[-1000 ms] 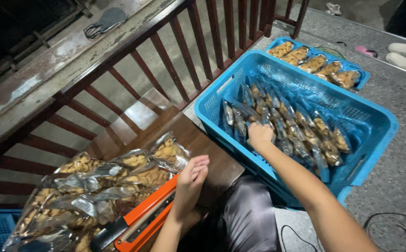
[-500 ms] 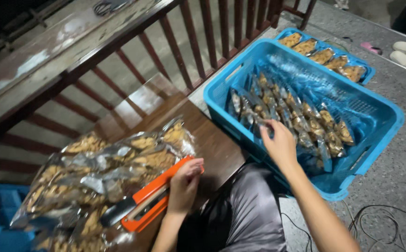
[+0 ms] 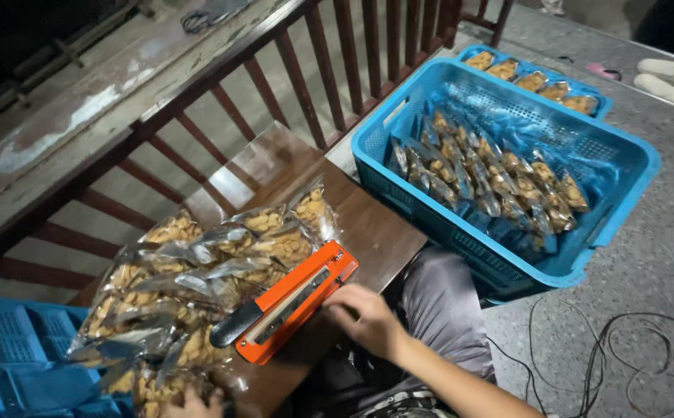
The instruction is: The person sits on the floor and repeatedly picks up clear plastic bags filled with snacks, wipes them with a white cloth, and seals them using an orange handheld heat sealer. The sealed bags are then placed into a blue plastic basket.
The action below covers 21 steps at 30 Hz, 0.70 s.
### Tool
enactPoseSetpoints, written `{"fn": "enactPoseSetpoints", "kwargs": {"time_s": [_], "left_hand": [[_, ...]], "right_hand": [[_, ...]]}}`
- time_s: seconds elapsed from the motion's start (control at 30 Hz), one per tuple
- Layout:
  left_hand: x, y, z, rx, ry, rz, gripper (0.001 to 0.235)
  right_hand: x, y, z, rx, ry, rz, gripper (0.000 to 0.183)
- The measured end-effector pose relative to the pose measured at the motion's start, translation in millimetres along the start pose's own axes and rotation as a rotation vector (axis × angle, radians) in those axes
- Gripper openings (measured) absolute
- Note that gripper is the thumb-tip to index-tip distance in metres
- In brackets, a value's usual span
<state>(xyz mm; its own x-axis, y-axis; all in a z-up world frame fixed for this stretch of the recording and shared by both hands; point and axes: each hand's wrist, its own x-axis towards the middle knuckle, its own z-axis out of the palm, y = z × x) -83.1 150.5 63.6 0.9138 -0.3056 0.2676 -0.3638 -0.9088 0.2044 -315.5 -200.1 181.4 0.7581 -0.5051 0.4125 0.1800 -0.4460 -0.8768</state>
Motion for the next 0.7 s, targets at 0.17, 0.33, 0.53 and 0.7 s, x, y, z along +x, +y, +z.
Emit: {"fn": "enactPoseSetpoints", "kwargs": {"time_s": [0.17, 0.33, 0.53, 0.7], "left_hand": [[-25.8, -30.4, 62.8, 0.248, -0.200, -0.256, 0.078], [-36.7, -15.5, 57.1, -0.076, -0.035, -0.298, 0.070], [-28.5, 30.3, -24.1, -0.353, 0.359, -0.272, 0.050], [-22.4, 61.9, -87.4, -0.189, 0.512, -0.263, 0.048]], "right_hand": [[-2.9, -19.8, 24.6, 0.021, -0.131, -0.043, 0.011], [-7.1, -21.6, 31.6, -0.043, -0.184, 0.006, 0.012], [-11.5, -5.8, 40.1, -0.062, -0.156, 0.062, 0.014], [-15.0, 5.3, 60.7, 0.099, -0.195, 0.196, 0.019]]}}
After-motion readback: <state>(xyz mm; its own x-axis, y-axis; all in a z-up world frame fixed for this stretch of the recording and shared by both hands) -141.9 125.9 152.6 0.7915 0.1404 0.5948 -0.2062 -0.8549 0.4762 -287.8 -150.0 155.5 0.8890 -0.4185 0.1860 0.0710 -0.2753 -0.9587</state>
